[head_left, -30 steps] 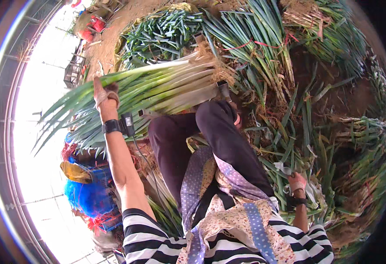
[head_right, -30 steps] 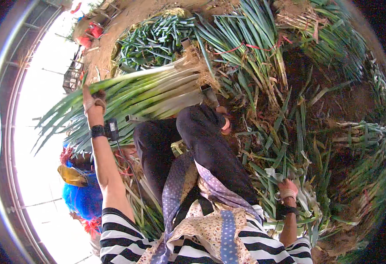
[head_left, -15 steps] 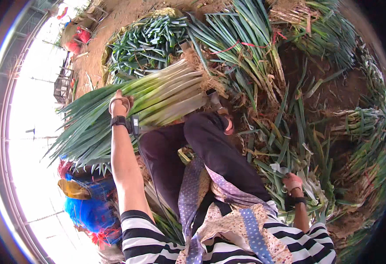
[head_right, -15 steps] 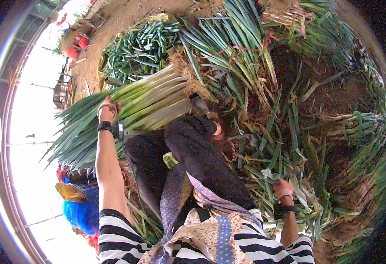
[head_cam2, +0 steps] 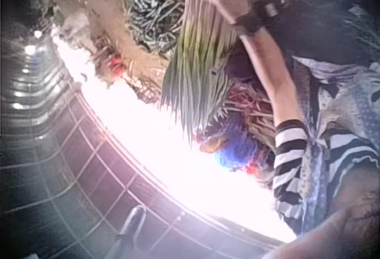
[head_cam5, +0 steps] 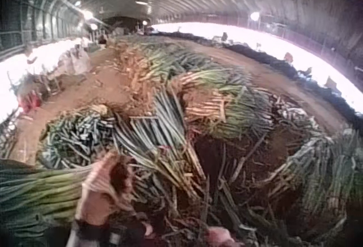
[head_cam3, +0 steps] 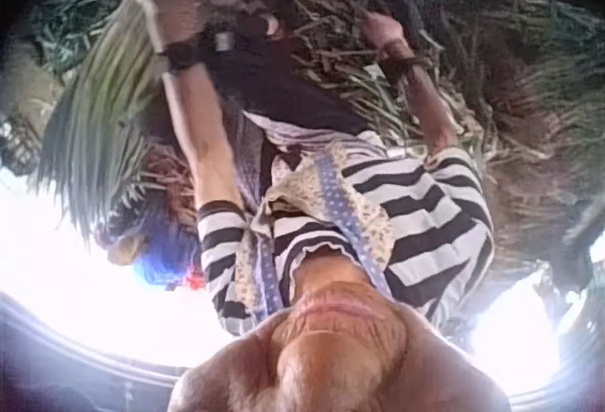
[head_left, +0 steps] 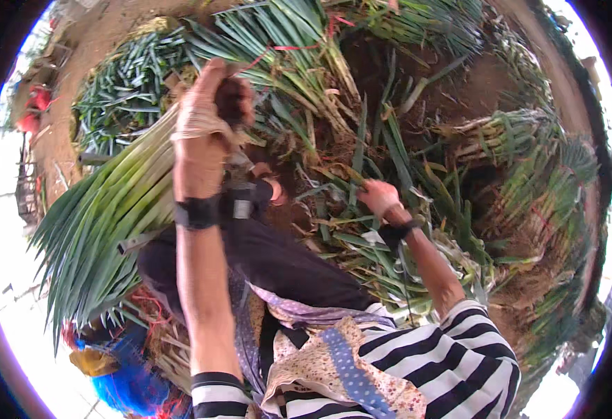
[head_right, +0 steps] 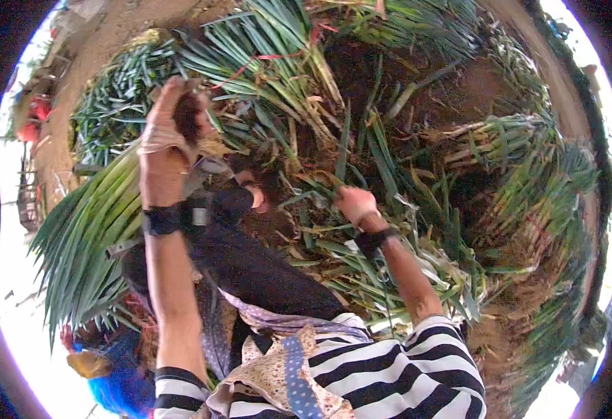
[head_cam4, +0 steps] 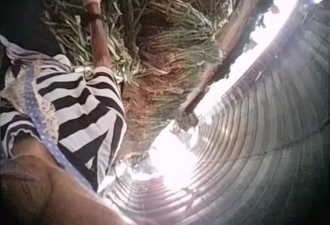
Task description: The recorder is stripping the outer layers of green onions and trimming them by hand.
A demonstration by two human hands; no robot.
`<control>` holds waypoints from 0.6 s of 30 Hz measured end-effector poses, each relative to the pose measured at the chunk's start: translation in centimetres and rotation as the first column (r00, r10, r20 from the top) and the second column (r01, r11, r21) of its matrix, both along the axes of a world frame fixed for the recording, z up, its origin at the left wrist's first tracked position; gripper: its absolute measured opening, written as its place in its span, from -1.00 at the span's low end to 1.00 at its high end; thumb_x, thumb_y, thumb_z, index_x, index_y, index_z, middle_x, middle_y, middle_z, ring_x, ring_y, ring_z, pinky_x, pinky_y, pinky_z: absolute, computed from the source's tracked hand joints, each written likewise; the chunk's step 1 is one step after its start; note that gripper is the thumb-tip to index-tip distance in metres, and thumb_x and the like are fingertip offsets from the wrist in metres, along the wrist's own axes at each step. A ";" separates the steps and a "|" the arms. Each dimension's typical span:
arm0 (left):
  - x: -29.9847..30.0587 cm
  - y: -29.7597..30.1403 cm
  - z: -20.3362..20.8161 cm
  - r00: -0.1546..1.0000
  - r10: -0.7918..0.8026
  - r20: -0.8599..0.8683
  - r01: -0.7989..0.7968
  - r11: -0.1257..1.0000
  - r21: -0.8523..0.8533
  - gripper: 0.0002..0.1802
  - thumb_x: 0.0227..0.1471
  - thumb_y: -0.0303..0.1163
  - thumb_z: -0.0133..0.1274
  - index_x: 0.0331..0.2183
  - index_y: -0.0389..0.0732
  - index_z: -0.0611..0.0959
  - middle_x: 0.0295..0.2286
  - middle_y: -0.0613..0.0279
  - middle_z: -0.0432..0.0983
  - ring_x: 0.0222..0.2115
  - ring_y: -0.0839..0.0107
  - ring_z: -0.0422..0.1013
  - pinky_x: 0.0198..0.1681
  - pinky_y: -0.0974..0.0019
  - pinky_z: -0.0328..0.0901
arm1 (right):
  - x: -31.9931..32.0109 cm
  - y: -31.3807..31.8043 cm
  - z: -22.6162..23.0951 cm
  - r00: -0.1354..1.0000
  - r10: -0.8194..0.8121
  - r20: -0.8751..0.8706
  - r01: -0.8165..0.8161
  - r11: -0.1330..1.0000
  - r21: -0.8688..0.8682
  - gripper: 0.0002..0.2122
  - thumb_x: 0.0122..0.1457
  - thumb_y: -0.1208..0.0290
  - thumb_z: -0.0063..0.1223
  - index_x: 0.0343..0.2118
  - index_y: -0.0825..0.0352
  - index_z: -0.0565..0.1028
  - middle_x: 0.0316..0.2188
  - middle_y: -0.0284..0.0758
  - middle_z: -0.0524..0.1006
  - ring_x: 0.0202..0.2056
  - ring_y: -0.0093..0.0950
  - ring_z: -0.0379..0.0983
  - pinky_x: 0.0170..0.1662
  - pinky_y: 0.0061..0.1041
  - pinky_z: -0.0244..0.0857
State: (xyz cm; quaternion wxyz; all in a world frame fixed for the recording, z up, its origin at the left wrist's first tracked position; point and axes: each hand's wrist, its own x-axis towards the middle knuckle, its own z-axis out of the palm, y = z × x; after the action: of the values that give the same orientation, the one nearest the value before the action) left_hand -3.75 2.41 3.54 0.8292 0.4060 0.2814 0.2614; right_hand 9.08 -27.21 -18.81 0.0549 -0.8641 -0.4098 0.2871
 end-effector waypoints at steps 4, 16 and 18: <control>3.3 -2.6 -6.7 0.996 0.075 -0.049 -0.088 0.924 -0.373 -0.76 -0.02 -0.18 0.04 -0.47 -0.16 0.50 -0.64 0.23 0.43 -0.72 0.41 0.33 -0.68 0.33 0.29 | 3.9 6.3 -3.5 0.977 -0.182 -0.111 0.197 0.971 0.136 -0.68 -0.02 0.17 -0.08 -0.22 0.21 0.45 -0.40 -0.16 0.49 -0.29 -0.17 0.41 -0.22 -0.26 0.29; 3.6 0.0 -7.3 0.919 0.347 -0.186 -0.393 0.766 -0.509 -0.78 0.01 -0.18 0.01 -0.45 -0.12 0.46 -0.66 0.26 0.40 -0.69 0.41 0.30 -0.66 0.36 0.18 | 12.1 16.4 -10.8 0.912 -0.408 -0.029 0.402 0.907 -0.121 -0.53 0.00 0.11 -0.14 -0.07 0.30 0.31 -0.20 -0.04 0.44 -0.17 -0.09 0.37 -0.14 -0.19 0.27; 4.4 0.0 -7.0 0.907 0.350 -0.234 -0.421 0.740 -0.525 -0.77 0.01 -0.17 0.00 -0.43 -0.13 0.47 -0.65 0.25 0.40 -0.70 0.41 0.29 -0.67 0.35 0.19 | 12.6 15.6 -12.8 0.910 -0.414 0.022 0.415 0.906 -0.080 -0.49 -0.04 0.08 -0.12 -0.04 0.27 0.29 -0.17 -0.06 0.43 -0.12 -0.12 0.35 -0.13 -0.19 0.26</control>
State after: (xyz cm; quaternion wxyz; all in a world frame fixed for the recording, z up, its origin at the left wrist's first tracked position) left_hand 0.70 2.44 -3.45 0.8207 0.0902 0.4731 0.3073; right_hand 21.64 -11.65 -31.61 0.0778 -0.9335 -0.2049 0.2839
